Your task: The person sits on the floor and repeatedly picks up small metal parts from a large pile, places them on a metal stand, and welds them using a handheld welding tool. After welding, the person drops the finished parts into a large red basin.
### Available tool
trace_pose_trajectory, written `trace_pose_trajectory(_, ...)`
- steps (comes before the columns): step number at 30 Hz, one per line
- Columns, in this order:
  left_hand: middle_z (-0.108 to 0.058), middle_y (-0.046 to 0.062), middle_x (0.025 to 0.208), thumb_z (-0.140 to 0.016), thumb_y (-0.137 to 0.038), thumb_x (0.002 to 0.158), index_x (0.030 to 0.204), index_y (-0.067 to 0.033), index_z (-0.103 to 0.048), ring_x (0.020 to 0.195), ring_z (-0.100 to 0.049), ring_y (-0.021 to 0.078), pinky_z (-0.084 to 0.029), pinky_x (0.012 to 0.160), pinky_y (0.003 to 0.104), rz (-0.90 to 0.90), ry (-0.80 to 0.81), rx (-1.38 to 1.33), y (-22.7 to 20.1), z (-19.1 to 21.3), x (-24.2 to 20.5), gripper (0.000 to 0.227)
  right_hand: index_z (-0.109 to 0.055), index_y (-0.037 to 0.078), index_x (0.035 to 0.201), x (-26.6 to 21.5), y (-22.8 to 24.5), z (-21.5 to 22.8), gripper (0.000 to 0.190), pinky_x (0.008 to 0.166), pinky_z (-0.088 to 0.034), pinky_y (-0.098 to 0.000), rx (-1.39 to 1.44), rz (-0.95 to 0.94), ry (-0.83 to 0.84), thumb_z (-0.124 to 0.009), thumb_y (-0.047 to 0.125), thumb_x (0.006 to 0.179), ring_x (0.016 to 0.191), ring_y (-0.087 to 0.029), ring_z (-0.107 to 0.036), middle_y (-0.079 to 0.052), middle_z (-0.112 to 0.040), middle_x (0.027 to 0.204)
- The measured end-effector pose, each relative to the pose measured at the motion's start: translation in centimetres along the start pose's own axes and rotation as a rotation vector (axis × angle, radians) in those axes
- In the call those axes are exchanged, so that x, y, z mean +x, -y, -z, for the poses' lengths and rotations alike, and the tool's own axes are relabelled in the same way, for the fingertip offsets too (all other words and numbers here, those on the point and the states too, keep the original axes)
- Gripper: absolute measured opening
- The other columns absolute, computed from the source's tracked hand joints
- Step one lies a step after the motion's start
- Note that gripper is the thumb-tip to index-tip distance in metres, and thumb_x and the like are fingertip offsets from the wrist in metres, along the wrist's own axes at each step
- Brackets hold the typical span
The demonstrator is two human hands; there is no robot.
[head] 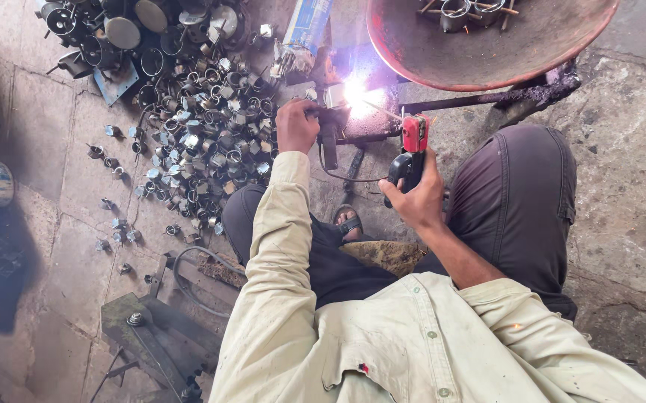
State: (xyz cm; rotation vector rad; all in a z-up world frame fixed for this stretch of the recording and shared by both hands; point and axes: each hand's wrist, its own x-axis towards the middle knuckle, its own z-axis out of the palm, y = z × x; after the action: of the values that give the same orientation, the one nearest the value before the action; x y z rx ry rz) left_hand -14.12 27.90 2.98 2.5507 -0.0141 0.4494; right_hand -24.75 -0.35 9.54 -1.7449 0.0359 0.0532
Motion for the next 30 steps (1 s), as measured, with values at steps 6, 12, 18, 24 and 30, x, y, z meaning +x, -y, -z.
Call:
trace_pose_trajectory(6,-0.073,0.013,0.087,-0.07,0.0,0.074,0.084,-0.0064,-0.079,0.085,-0.069,0.0365,-0.054,0.082,0.045,0.106,0.054,-0.028,-0.7,0.5,0.1,0.014,-0.053,0.004,0.121,0.0,-0.5,0.0,0.055,0.064,-0.055,-0.0278,-0.023,0.014,0.017,-0.083,0.02,0.077,0.069,-0.011,-0.064,-0.002,-0.062,0.087)
trace_pose_trajectory(12,-0.073,0.013,0.09,-0.071,-0.002,0.077,0.086,-0.0052,-0.078,0.085,-0.069,0.0366,-0.054,0.081,0.044,0.121,0.054,-0.016,-0.4,0.2,0.1,0.012,-0.05,0.005,0.125,0.2,-1.9,0.1,0.06,0.074,-0.058,-0.0321,-0.069,0.025,0.003,-0.084,0.022,0.079,0.075,-0.012,-0.064,-0.002,-0.06,0.093)
trace_pose_trajectory(18,-0.073,0.013,0.094,-0.071,-0.004,0.081,0.091,-0.0065,-0.078,0.09,-0.069,0.0364,-0.054,0.084,0.044,0.116,0.06,-0.007,-0.2,0.0,-0.2,0.013,-0.047,0.007,0.124,-0.2,-1.9,0.5,0.058,0.083,-0.055,-0.0336,0.074,0.068,-0.08,-0.084,0.022,0.083,0.084,-0.015,-0.063,-0.002,-0.059,0.096)
trace_pose_trajectory(24,-0.071,0.014,0.1,-0.075,-0.008,0.082,0.095,-0.0074,-0.078,0.091,-0.068,0.0365,-0.054,0.081,0.044,0.074,0.036,-0.039,-2.7,0.8,-0.4,0.013,-0.046,0.004,0.128,-0.4,-1.6,1.0,0.062,0.086,-0.053,-0.0346,0.017,0.14,-0.101,-0.085,0.021,0.083,0.09,-0.017,-0.06,-0.004,-0.056,0.101)
trace_pose_trajectory(30,-0.076,0.009,0.096,-0.069,0.002,0.07,0.09,-0.0089,-0.081,0.088,-0.073,0.0281,-0.057,0.082,0.039,0.137,-0.235,0.097,1.7,6.4,-0.9,0.025,-0.041,0.004,0.136,-1.5,-1.1,1.8,0.072,0.087,-0.051,-0.0351,-0.007,0.241,-0.181,-0.087,0.017,0.081,0.092,-0.019,-0.056,-0.006,-0.052,0.104)
